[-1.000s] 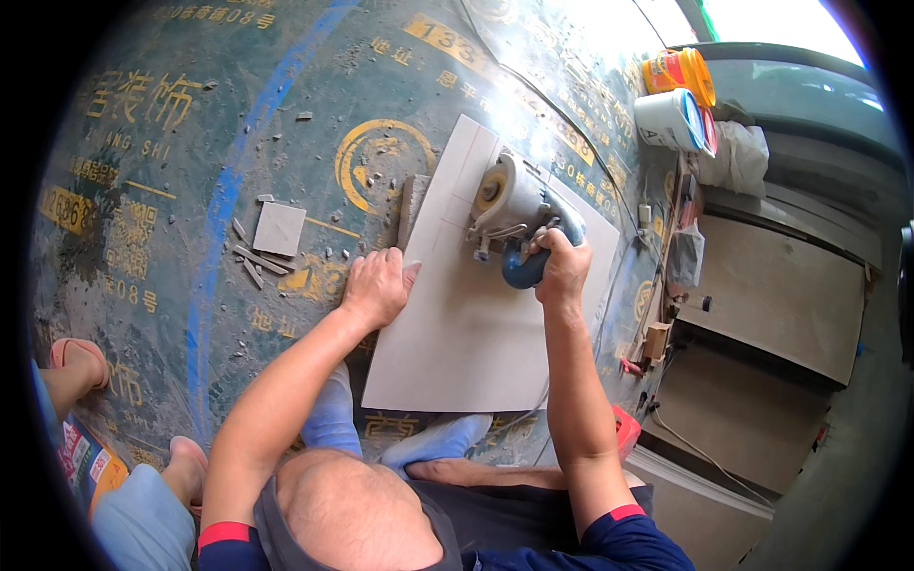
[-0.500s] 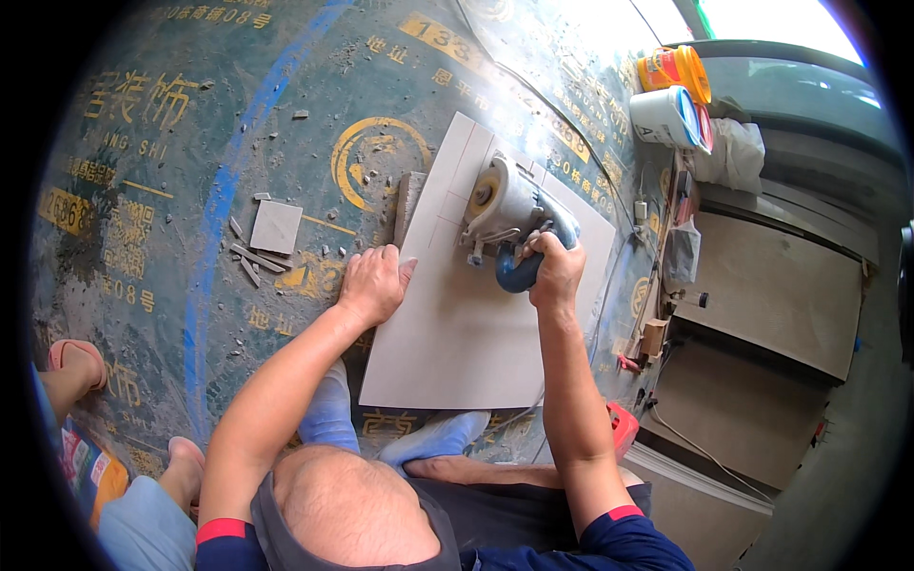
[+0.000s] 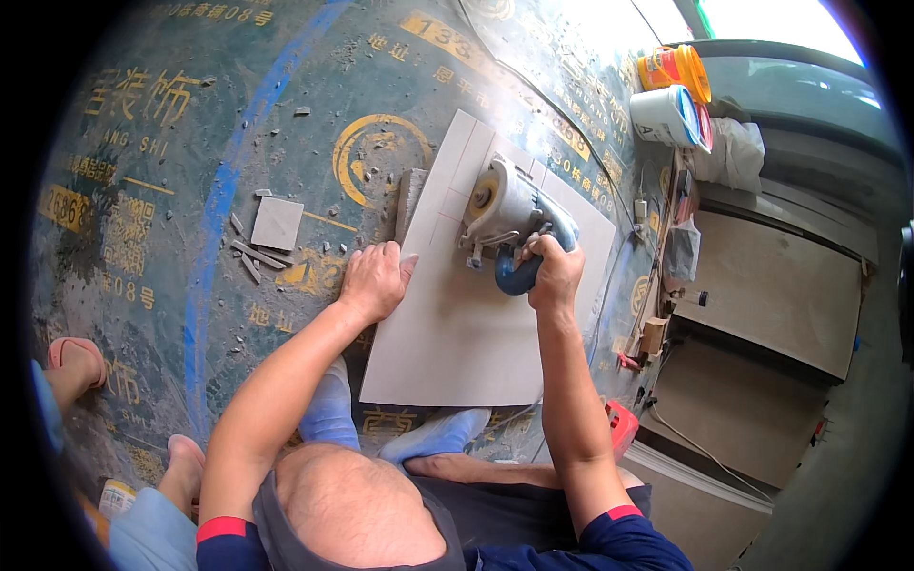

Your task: The person cuts a tile using a circular saw, wipes the tile surface, and uses a suction cup tool to position and install the tile onto a wall.

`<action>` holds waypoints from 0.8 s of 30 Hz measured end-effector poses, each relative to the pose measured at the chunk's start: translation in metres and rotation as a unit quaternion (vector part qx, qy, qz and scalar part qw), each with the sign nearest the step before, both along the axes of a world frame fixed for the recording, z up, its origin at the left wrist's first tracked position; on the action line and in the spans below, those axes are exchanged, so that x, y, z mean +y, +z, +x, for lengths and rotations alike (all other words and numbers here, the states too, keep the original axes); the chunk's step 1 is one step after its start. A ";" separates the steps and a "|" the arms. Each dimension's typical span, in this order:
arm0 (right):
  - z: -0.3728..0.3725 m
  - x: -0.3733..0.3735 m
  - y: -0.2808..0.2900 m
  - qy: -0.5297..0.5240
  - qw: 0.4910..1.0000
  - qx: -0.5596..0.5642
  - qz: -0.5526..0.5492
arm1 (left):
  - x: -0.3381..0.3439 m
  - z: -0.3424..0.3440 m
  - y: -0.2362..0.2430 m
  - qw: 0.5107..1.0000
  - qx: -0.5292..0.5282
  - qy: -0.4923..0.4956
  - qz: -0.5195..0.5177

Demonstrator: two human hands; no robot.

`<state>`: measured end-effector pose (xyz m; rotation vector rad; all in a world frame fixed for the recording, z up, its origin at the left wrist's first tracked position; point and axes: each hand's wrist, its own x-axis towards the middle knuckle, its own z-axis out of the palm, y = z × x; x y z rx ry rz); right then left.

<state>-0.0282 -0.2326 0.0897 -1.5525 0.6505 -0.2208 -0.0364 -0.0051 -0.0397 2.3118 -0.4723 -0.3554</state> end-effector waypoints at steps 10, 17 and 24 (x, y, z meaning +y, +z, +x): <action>-0.002 0.004 -0.001 -0.001 1.000 -0.005 0.006 | 0.000 -0.002 -0.004 1.000 -0.016 0.010 -0.013; -0.004 0.005 0.002 -0.019 0.999 -0.009 0.036 | 0.002 -0.003 -0.006 0.999 -0.032 0.022 -0.027; 0.024 -0.010 0.040 -0.007 0.998 -0.056 0.004 | 0.003 0.000 -0.003 1.000 0.002 -0.001 -0.012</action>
